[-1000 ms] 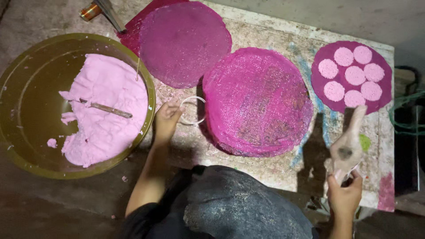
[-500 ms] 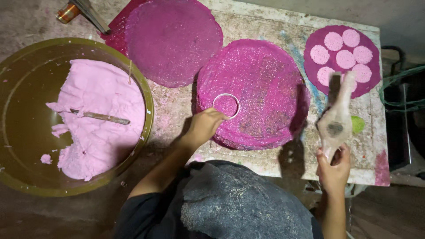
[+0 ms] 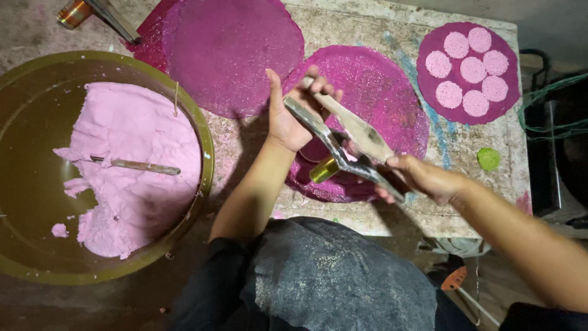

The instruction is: The person scoops pink paste from a large basin into a hand-held metal press with a wooden lever, squeezes the press to form a round disc, and ejects the disc onto a magenta board. They arrange the discs on the boards and stack filled boards with finished discs on the table.

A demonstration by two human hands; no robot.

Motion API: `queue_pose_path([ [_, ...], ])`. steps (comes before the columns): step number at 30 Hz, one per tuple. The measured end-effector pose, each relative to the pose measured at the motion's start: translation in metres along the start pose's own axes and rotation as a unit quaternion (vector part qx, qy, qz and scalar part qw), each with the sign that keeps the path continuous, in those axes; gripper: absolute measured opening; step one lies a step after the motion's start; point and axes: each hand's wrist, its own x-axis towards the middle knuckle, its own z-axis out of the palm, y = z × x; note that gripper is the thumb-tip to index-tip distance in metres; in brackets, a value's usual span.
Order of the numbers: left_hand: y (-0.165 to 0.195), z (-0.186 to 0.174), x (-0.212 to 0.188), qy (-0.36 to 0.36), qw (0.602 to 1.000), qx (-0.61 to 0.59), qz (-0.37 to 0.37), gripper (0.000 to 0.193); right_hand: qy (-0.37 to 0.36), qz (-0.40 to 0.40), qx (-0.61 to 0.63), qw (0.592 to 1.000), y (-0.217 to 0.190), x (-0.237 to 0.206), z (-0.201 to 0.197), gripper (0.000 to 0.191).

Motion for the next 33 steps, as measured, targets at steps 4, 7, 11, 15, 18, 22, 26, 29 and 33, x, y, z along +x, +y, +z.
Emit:
queue_pose_path([
  [4, 0.001, -0.016, 0.005, 0.063, 0.993, 0.005, 0.098, 0.054, 0.077, 0.057, -0.171, 0.981, -0.049, 0.004, -0.003, 0.074],
  [7, 0.015, -0.029, 0.005, 0.038, 0.992, -0.022, 0.122, 0.052, 0.135, 0.053, -0.243, 0.959, -0.067, 0.018, 0.008, 0.082],
  [11, 0.035, -0.036, -0.002, 0.017, 0.989, -0.011, 0.144, 0.053, 0.164, 0.015, -0.295, 0.941, -0.075, 0.037, 0.027, 0.083],
  [15, 0.041, -0.04, -0.012, 0.044, 0.986, 0.009, 0.161, 0.053, 0.153, 0.006, -0.306, 0.94, -0.077, 0.043, 0.04, 0.078],
  [18, 0.029, -0.045, -0.015, 0.068, 0.984, -0.007, 0.168, 0.051, 0.151, 0.028, -0.315, 0.937, -0.079, 0.037, 0.039, 0.078],
  [22, 0.01, -0.051, -0.004, 0.092, 0.981, -0.029, 0.17, 0.046, 0.188, 0.054, -0.346, 0.918, -0.083, 0.028, 0.031, 0.074],
  [26, 0.011, -0.05, 0.016, 0.108, 0.978, -0.015, 0.176, 0.047, 0.24, 0.006, -0.404, 0.883, -0.086, 0.029, 0.029, 0.07],
  [29, 0.026, -0.044, 0.023, 0.091, 0.983, 0.004, 0.16, 0.05, 0.275, -0.054, -0.395, 0.875, -0.084, 0.037, 0.034, 0.062],
  [33, 0.043, -0.038, 0.018, 0.08, 0.982, 0.039, 0.165, 0.054, 0.265, -0.099, -0.387, 0.878, -0.076, 0.052, 0.041, 0.057],
])
